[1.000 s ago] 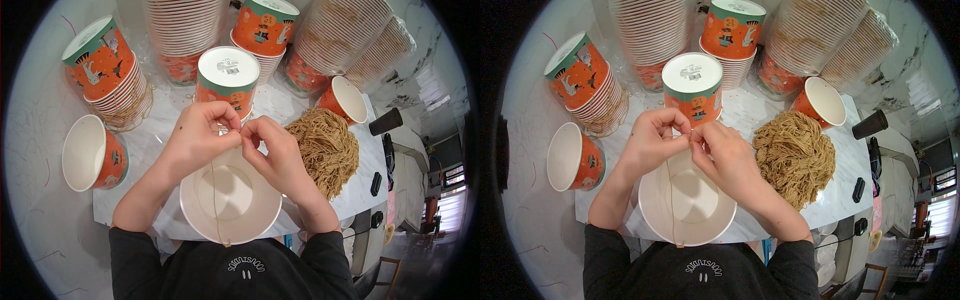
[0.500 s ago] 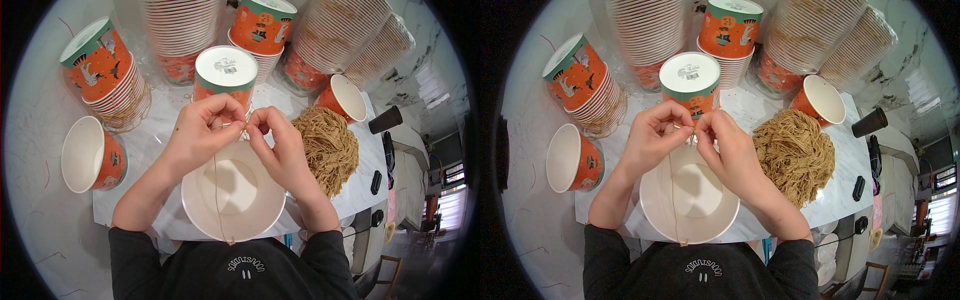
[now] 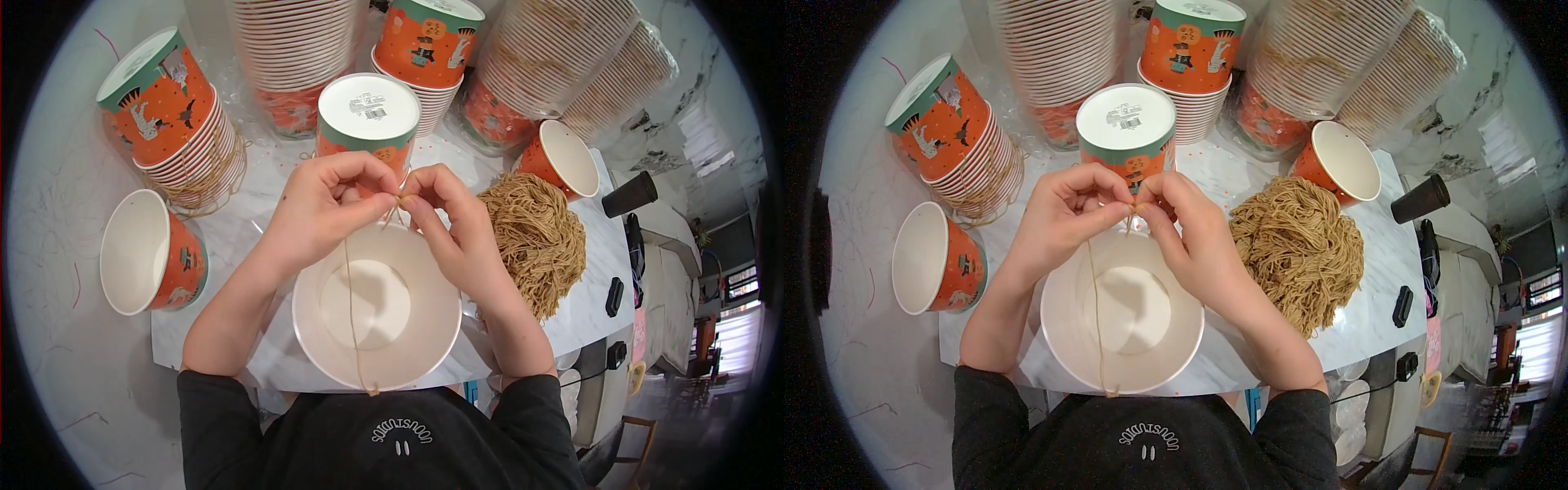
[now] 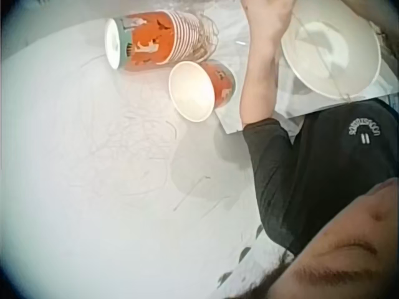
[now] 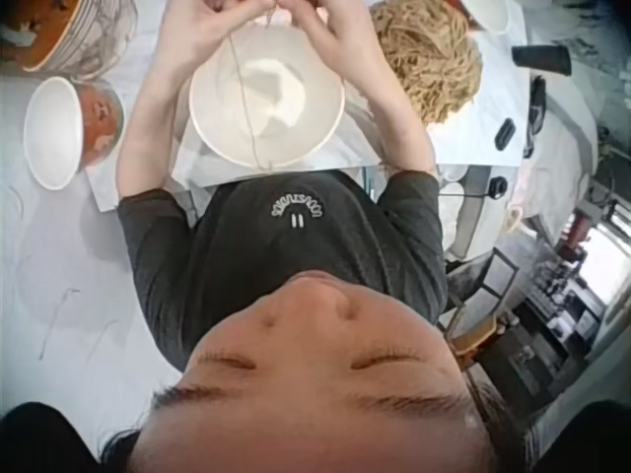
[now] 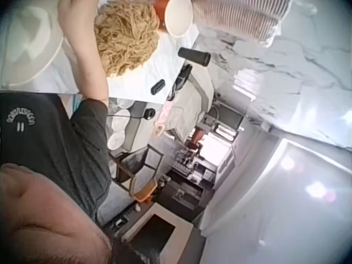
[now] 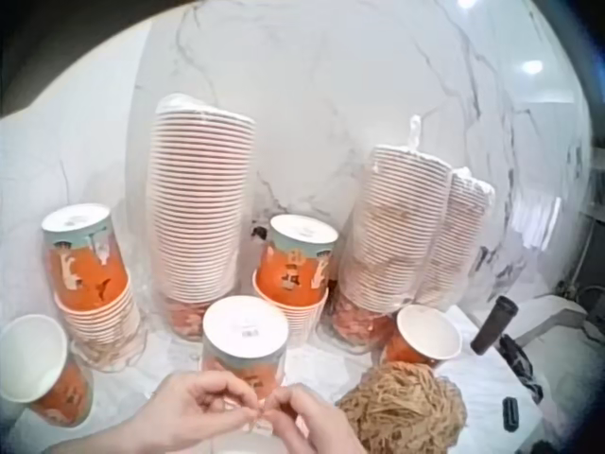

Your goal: Tying rubber bands together and organizing stacks of paper cups on a table.

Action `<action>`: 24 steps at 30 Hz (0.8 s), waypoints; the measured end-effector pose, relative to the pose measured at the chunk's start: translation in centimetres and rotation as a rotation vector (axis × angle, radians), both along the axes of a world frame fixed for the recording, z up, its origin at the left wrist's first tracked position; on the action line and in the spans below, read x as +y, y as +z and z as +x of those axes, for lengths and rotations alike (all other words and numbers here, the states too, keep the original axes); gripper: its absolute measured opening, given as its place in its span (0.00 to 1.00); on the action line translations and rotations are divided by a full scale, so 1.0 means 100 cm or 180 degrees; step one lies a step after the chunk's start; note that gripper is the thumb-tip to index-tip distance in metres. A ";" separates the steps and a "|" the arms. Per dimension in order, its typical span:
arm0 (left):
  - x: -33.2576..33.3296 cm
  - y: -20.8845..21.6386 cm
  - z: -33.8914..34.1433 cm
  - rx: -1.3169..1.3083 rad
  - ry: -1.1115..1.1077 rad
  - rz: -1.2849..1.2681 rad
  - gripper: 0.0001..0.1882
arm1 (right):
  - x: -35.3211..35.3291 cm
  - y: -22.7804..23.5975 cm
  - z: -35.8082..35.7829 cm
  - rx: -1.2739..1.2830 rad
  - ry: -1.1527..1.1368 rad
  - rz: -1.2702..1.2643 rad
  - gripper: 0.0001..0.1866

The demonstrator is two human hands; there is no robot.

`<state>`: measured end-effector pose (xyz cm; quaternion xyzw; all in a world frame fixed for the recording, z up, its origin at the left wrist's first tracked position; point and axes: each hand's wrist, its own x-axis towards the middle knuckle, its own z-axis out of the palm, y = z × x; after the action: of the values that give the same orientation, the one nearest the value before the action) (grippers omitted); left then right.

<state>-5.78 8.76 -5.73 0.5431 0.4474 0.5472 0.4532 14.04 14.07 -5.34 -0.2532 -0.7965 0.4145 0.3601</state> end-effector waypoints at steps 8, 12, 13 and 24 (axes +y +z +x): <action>0.001 0.001 0.001 0.0089 0.0120 -0.0063 0.03 | 0.010 -0.012 -0.002 0.0252 -0.0058 -0.0190 0.06; 0.001 -0.005 0.000 0.0094 0.0190 -0.0081 0.04 | 0.003 -0.006 -0.004 0.0150 -0.0040 -0.0138 0.07; 0.001 -0.005 0.000 0.0062 0.0217 -0.0058 0.05 | 0.001 -0.004 -0.003 0.0090 -0.0059 0.0004 0.07; -0.005 0.007 0.007 0.0343 0.0206 0.0088 0.20 | -0.004 0.003 -0.001 0.0026 -0.0320 0.0553 0.06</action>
<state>-5.11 8.27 -5.03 0.5633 0.4808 0.5377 0.4030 13.93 13.70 -5.04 -0.2590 -0.8142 0.3264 0.4043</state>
